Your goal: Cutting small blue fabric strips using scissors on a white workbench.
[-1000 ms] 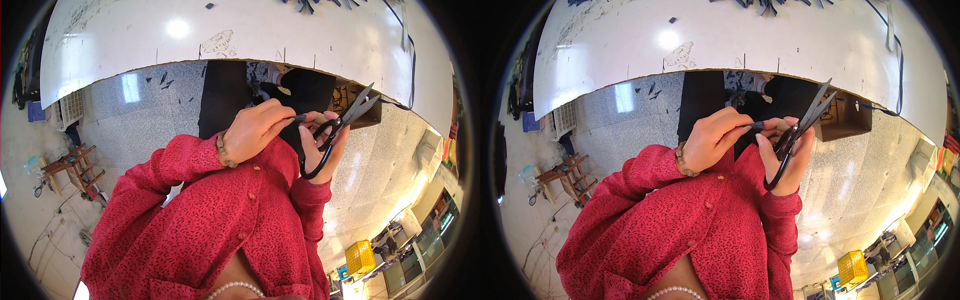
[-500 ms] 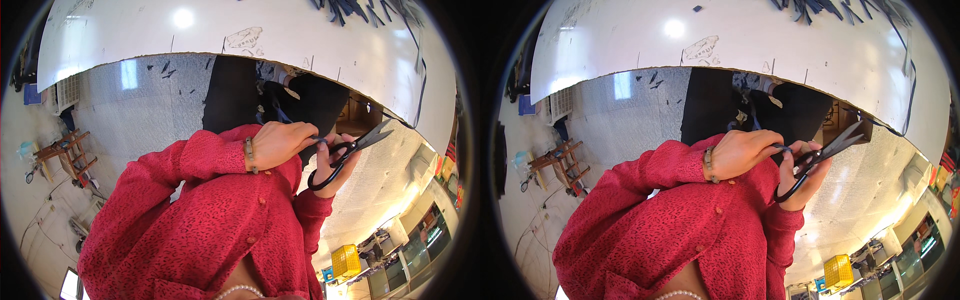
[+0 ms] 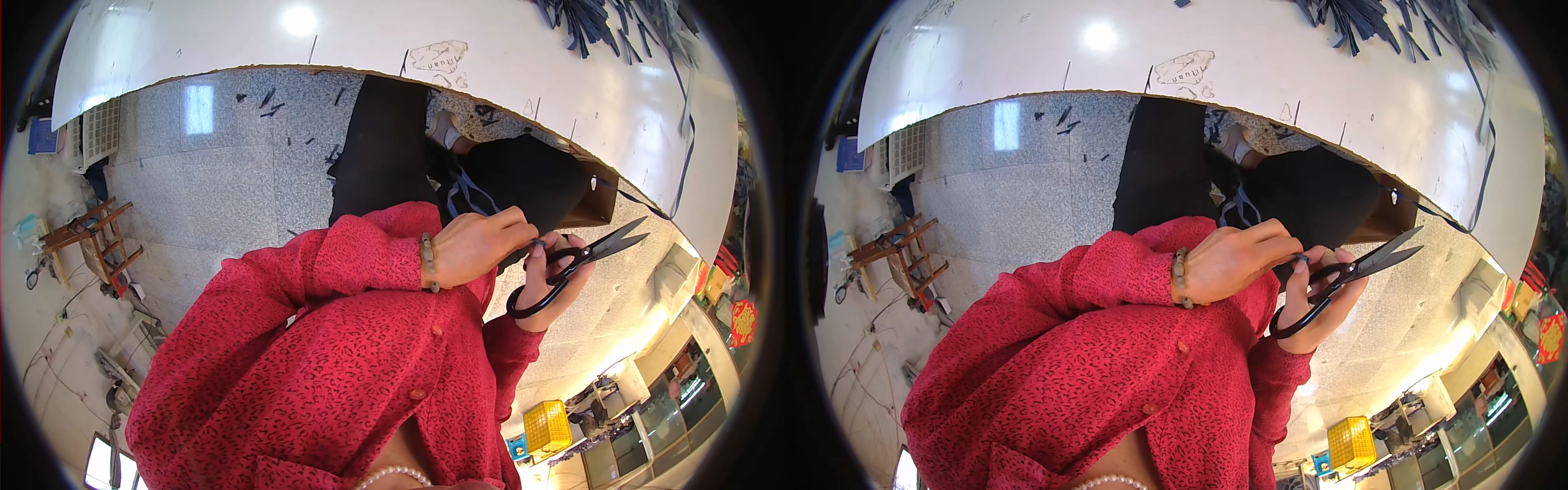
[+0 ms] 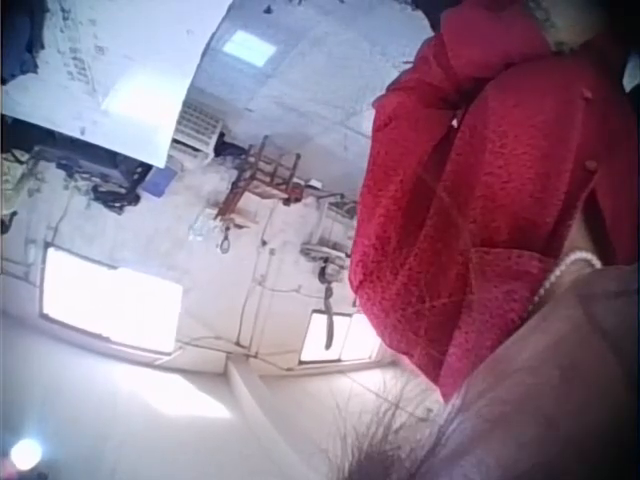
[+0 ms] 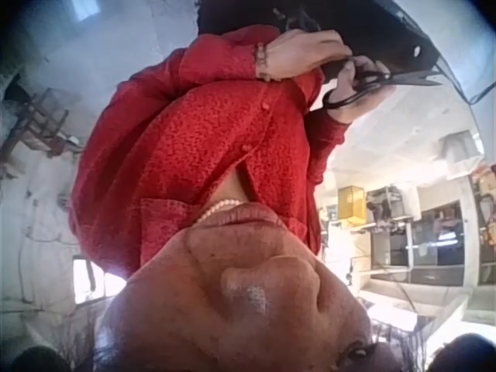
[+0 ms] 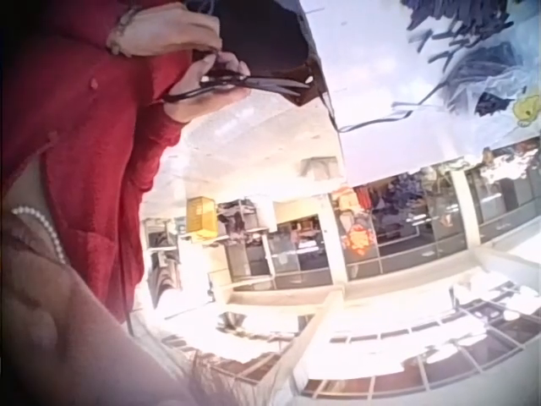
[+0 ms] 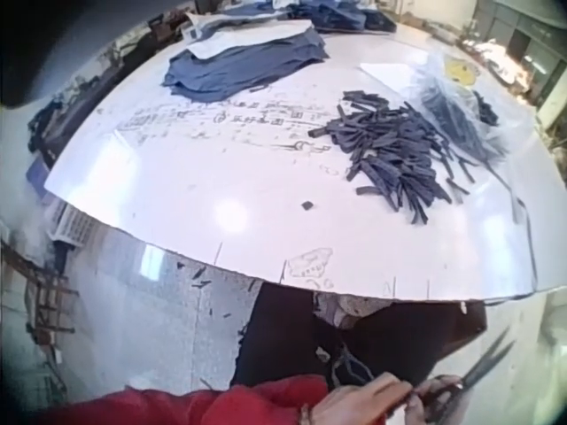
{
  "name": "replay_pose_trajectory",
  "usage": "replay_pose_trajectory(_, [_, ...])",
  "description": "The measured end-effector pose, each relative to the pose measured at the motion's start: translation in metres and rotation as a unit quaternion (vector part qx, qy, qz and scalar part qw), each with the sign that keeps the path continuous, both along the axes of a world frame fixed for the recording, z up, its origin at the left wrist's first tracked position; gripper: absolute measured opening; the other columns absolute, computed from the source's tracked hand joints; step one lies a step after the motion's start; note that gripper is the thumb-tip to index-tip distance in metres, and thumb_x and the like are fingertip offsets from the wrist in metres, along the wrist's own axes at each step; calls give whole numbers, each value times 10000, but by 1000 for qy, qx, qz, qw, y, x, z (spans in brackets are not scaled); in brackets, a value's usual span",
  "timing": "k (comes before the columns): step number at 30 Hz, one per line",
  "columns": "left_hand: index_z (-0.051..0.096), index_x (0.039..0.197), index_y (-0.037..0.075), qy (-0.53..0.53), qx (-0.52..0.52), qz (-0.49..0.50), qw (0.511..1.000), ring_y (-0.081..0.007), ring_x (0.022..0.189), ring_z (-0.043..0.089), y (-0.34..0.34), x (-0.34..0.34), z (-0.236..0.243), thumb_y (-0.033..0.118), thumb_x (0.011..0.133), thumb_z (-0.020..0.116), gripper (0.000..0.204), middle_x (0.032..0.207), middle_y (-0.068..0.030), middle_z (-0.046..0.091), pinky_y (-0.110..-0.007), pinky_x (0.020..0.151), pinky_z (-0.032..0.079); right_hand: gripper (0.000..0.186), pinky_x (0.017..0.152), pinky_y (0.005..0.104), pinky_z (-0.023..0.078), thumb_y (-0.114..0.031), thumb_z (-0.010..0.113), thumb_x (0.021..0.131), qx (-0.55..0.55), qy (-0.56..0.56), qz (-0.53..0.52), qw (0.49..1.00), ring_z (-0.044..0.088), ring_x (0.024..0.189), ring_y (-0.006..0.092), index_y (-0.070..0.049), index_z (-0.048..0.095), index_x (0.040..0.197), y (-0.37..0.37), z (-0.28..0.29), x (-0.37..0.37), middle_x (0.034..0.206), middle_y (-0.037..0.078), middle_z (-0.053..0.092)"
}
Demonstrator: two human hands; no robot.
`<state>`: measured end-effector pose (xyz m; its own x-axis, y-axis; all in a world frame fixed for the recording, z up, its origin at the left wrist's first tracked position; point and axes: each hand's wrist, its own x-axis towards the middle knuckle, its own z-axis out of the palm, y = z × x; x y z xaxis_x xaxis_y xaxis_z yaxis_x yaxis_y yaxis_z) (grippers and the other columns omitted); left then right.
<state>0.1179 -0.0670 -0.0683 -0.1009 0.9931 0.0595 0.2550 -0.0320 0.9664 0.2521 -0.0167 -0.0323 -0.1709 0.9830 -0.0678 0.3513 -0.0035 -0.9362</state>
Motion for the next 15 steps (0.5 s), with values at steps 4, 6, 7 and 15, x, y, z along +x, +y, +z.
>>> replay_pose_trajectory(4, [589,1054,54,-108,-35,18,993,-325,799,641,3,4,-3,98,905,543,162,944,-106,623,-374,643,526,460,660,224,406,56,651,784,8,-11,0,1000,568,808,116,-34,427,1176,-1,-5,2,917,61,613])
replay_pose_trajectory(6, [592,1036,51,-149,-74,2,986,-333,797,639,3,3,-6,113,911,542,148,922,-115,628,-381,659,521,461,665,221,403,52,652,784,16,-20,0,1000,566,810,114,-36,427,1176,-1,-4,2,918,58,614])
replay_pose_trajectory(7, [596,1025,53,-114,-56,2,992,-336,802,638,2,2,-8,131,914,548,145,901,-116,632,-385,670,516,461,670,218,400,49,653,784,26,-28,2,999,565,812,113,-37,426,1175,0,-4,2,919,56,615])
replay_pose_trajectory(15, [610,992,62,6,-118,-54,992,-328,800,626,5,-7,-1,193,919,560,158,872,-105,643,-387,662,504,486,674,215,400,46,659,774,-12,-13,-16,1000,545,782,105,-46,430,1192,2,-7,10,924,52,620])
